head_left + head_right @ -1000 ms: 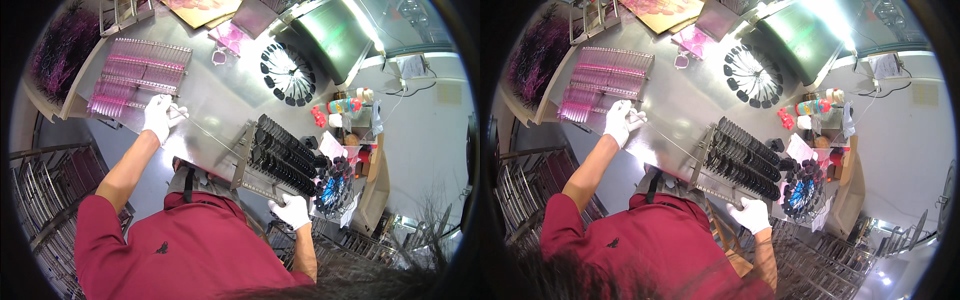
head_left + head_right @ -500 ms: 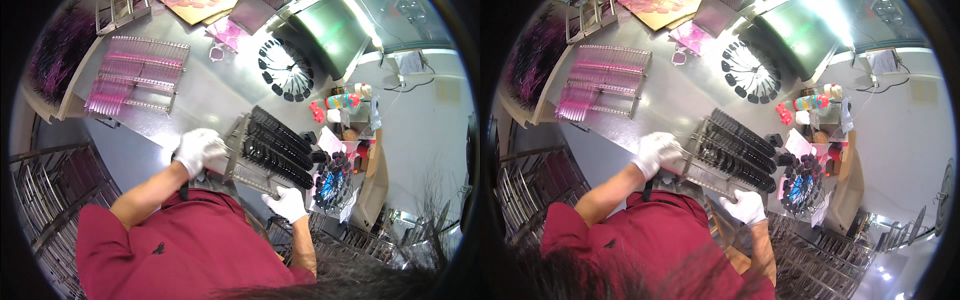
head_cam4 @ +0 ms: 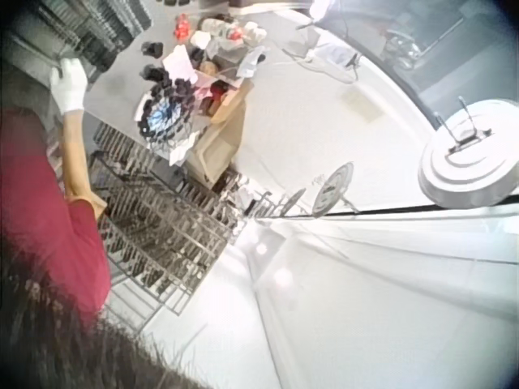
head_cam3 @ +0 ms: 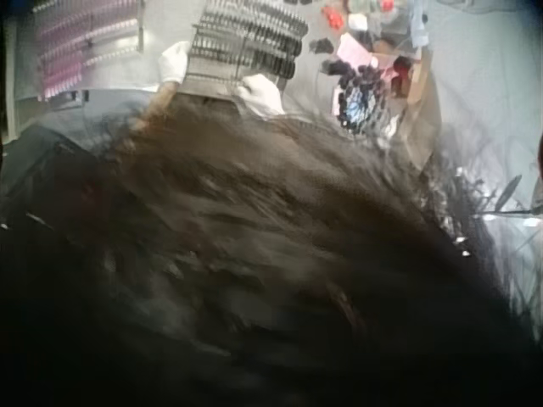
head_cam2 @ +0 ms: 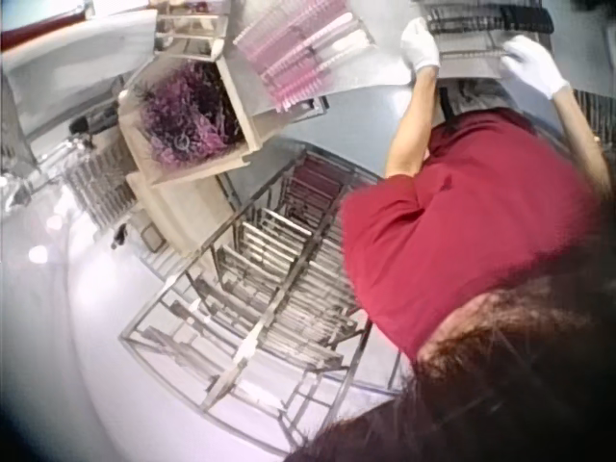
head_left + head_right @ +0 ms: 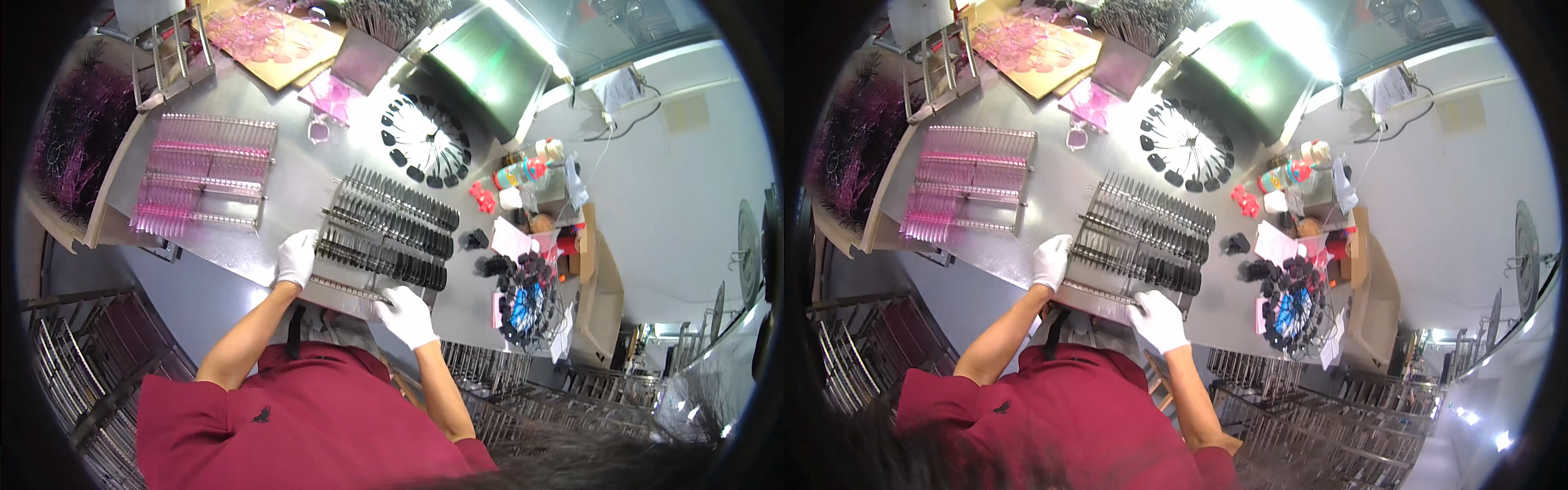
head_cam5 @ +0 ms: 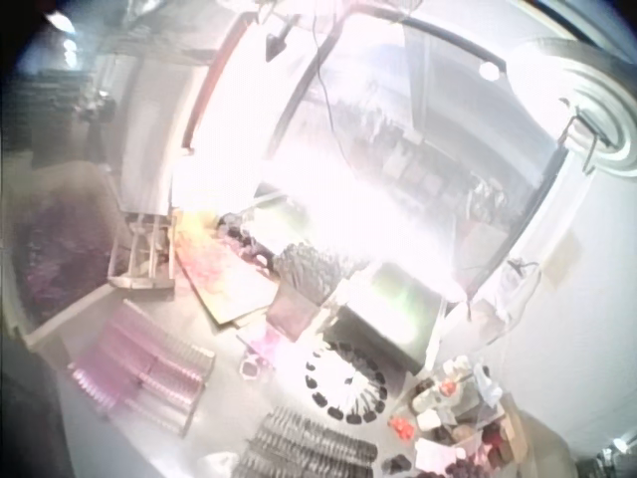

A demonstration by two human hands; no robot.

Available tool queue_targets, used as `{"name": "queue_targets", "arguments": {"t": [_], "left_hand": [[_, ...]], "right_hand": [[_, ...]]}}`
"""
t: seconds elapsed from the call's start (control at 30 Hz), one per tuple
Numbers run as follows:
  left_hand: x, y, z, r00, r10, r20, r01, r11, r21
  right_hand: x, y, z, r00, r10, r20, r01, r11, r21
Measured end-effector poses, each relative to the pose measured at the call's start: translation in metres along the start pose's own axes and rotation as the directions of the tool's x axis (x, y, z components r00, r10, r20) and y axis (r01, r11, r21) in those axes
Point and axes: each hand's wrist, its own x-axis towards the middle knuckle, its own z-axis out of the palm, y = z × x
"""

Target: The person assembles decorative items by inserting pink and black plastic strands into metal racks. They handle the strands by hand, arranging them into slots on the racks and occasionally adjusting the placement. The process is repetitive and focused on organizing the strands into the racks.

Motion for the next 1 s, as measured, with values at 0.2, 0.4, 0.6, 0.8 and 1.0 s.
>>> {"name": "queue_targets", "arguments": {"t": [0.2, 0.4, 0.6, 0.8, 1.0], "left_hand": [[-0.009, 0.001, -0.01, 0.973, 0.185, 0.135, -0.22, 0.921, 0.32], [-0.015, 0.045, -0.028, 0.904, 0.347, 0.251, -0.422, 0.82, 0.387], [-0.038, 0.027, -0.002, 0.997, 0.064, 0.041, -0.074, 0.942, 0.328], [-0.032, 0.055, -0.025, 0.941, 0.039, 0.337, -0.143, 0.947, 0.288], [0.027, 0.084, -0.009, 0.986, -0.164, 0.017, 0.159, 0.972, 0.171]], "right_hand": [[-0.005, 0.003, -0.067, 0.968, 0.249, 0.034, -0.232, 0.937, -0.259], [0.053, 0.053, -0.109, 0.956, 0.287, 0.063, -0.284, 0.957, -0.05], [0.243, 0.151, -0.106, 0.985, 0.155, -0.076, -0.159, 0.986, -0.047], [0.371, 0.214, -0.03, 0.959, 0.281, -0.036, -0.272, 0.875, -0.401], [0.353, 0.247, -0.045, 0.94, 0.339, -0.035, -0.341, 0.938, -0.058]]}}
